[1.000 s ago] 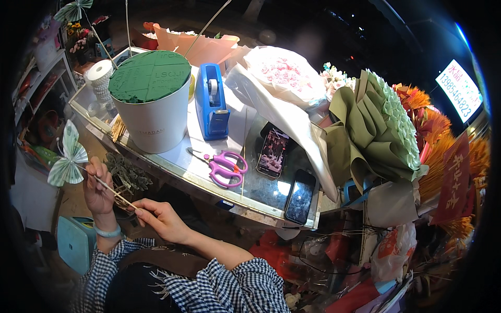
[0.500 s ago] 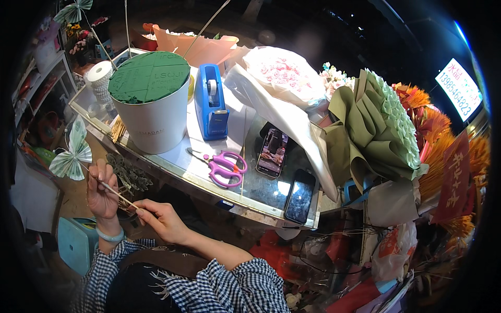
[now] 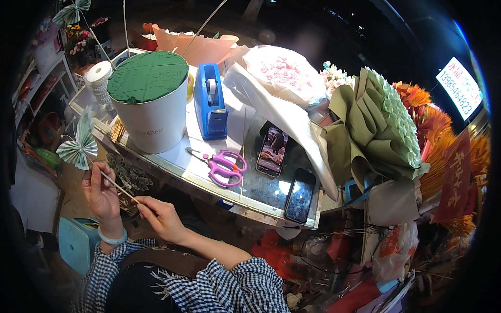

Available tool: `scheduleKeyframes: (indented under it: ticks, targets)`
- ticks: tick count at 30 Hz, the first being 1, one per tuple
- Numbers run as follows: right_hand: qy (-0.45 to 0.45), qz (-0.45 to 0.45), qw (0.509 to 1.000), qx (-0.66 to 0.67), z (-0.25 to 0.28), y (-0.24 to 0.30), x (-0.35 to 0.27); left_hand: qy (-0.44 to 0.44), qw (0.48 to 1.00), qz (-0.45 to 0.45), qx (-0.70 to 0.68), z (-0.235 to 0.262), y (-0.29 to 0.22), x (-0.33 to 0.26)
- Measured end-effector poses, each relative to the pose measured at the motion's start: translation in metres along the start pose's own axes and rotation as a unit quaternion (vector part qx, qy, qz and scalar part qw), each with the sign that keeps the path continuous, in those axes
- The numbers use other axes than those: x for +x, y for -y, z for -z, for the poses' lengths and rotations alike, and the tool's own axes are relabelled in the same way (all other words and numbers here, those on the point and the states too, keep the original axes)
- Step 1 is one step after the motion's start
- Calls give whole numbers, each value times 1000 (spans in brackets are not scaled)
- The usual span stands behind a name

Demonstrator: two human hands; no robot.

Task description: The person assembles paper butterfly decorations by attaching folded paper wings to thin sticks. They use scissors to trim the sticks and place the finished butterflies into a white container with green floral foam. The process is repeated multiple times throughout the clip.

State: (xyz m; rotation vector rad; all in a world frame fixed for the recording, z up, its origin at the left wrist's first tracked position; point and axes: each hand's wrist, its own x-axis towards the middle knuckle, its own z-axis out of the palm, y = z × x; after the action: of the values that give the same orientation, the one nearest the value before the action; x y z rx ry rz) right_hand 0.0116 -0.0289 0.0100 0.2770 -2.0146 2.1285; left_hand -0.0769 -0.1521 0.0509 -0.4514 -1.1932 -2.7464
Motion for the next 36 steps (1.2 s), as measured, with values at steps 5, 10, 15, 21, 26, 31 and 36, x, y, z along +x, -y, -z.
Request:
scheduleKeyframes:
  ticks: [5, 10, 15, 21, 26, 31, 36]
  targets:
    - [-6, 1, 1000, 4, -1, -2, -1, -5, 998, -28, 60, -9, -2, -3]
    - [-11, 4, 1000, 16, -3, -4, -2, -21, 986, -69, 148, -13, -4, -6]
    - [-16, 13, 1000, 7, -4, -4, -3, -51, 979, -90, 178, -14, -2, -5]
    - [-27, 9, 1000, 11, -3, -2, -4, -21, 996, -19, 86, -16, -2, -3]
    - [-25, 16, 1000, 2, -3, -3, -4, -15, 996, -9, 83, -17, -4, -1]
    - [-22, 25, 999, 6, -3, -7, -5, -13, 993, -31, 111, -19, -8, -1]
    - [-19, 25, 999, -6, -2, -8, -5, -9, 991, -26, 132, -20, -10, -1]
